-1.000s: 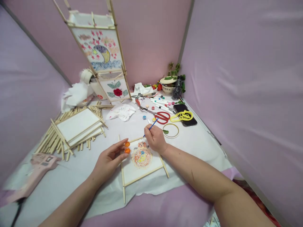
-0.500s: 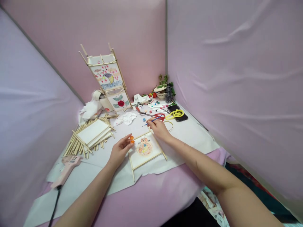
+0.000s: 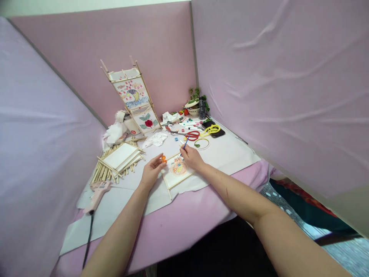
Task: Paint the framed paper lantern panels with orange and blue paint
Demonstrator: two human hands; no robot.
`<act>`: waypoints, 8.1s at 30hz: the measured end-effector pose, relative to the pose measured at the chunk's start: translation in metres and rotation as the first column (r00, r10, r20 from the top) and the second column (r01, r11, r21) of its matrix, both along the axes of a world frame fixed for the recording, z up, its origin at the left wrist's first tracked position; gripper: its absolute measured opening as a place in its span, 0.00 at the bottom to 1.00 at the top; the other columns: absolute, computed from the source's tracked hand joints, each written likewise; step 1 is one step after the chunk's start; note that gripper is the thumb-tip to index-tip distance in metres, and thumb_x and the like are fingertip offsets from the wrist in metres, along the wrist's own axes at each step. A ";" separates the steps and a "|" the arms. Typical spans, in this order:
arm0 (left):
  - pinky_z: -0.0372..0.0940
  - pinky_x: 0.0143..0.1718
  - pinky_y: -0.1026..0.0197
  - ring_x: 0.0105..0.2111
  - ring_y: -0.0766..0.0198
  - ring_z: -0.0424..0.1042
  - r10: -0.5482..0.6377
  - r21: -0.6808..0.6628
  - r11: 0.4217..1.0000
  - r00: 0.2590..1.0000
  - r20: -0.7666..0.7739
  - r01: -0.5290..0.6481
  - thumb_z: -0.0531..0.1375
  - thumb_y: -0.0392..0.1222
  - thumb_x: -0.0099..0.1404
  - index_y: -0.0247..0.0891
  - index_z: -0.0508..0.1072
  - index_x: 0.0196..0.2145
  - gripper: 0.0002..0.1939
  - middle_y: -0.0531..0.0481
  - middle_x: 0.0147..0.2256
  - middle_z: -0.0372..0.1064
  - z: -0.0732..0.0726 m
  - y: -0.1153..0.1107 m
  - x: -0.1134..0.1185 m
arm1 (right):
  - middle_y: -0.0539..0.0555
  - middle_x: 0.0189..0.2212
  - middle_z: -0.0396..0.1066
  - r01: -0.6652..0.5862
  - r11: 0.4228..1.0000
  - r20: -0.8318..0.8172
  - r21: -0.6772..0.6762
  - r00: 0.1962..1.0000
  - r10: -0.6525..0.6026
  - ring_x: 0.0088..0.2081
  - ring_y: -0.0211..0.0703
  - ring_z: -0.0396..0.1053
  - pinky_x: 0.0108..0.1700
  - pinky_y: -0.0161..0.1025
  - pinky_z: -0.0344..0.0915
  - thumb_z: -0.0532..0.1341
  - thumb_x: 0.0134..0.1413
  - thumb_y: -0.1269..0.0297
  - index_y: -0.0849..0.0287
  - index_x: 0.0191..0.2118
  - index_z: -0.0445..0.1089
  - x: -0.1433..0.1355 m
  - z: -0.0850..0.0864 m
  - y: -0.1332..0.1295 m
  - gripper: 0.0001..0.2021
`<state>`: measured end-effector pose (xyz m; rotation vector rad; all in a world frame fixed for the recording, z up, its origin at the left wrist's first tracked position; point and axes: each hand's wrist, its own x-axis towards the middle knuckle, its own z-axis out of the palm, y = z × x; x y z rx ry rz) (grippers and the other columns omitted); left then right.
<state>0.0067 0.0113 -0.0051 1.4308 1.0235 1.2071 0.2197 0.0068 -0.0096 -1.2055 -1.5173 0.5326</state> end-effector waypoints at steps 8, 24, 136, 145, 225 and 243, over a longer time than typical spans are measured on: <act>0.64 0.47 0.52 0.37 0.60 0.74 -0.006 -0.005 1.000 1.000 0.010 0.006 0.71 0.43 0.49 0.37 0.76 0.50 0.29 0.47 0.36 0.76 -0.002 0.001 -0.001 | 0.50 0.28 0.72 0.016 1.000 0.012 -0.001 1.000 -0.016 0.31 0.41 0.69 0.38 0.36 0.62 0.51 0.60 0.58 0.57 0.31 0.66 0.007 -0.009 0.006 0.11; 0.65 0.45 0.53 0.34 0.61 0.73 -0.015 0.003 1.000 1.000 0.023 0.015 0.71 0.45 0.48 0.36 0.76 0.49 0.30 0.48 0.33 0.76 -0.001 0.000 -0.003 | 0.50 0.27 0.72 0.013 1.000 0.105 0.009 0.994 -0.014 0.31 0.40 0.68 0.37 0.35 0.60 0.52 0.59 0.62 0.57 0.31 0.68 0.007 -0.011 0.005 0.11; 0.68 0.42 0.57 0.39 0.60 0.72 0.108 -0.021 0.994 0.972 0.209 -0.106 0.69 0.41 0.56 0.44 0.75 0.51 0.24 0.50 0.36 0.73 0.015 -0.121 0.025 | 0.54 0.38 0.78 -0.302 0.938 -0.043 0.167 0.949 0.313 0.35 0.40 0.75 0.38 0.39 0.72 0.54 0.65 0.58 0.52 0.51 0.68 0.003 0.010 -0.087 0.13; 0.66 0.44 0.56 0.40 0.58 0.72 -0.095 -0.008 0.995 0.986 0.137 0.097 0.68 0.39 0.56 0.42 0.76 0.47 0.19 0.47 0.38 0.74 0.011 -0.136 0.032 | 0.57 0.44 0.75 -0.463 0.871 0.384 0.166 0.844 0.375 0.44 0.50 0.73 0.44 0.47 0.71 0.69 0.49 0.55 0.51 0.57 0.64 0.002 -0.005 -0.099 0.28; 0.66 0.58 0.46 0.42 0.62 0.74 0.382 0.802 0.595 0.855 -0.351 0.063 0.56 0.31 0.69 0.40 0.69 0.45 0.09 0.49 0.38 0.75 0.003 -0.138 0.033 | 0.57 0.45 0.77 -0.372 0.740 0.404 0.560 0.903 0.148 0.44 0.42 0.75 0.45 0.40 0.73 0.60 0.61 0.70 0.53 0.57 0.65 0.000 -0.004 -0.107 0.19; 0.70 0.53 0.49 0.43 0.59 0.75 0.378 0.801 0.591 0.844 -0.382 0.098 0.55 0.32 0.69 0.40 0.70 0.44 0.08 0.48 0.36 0.75 0.004 -0.142 0.035 | 0.55 0.37 0.79 -0.368 0.727 0.362 0.580 0.916 0.174 0.37 0.42 0.75 0.38 0.39 0.71 0.61 0.58 0.73 0.53 0.49 0.70 0.001 -0.010 -0.110 0.14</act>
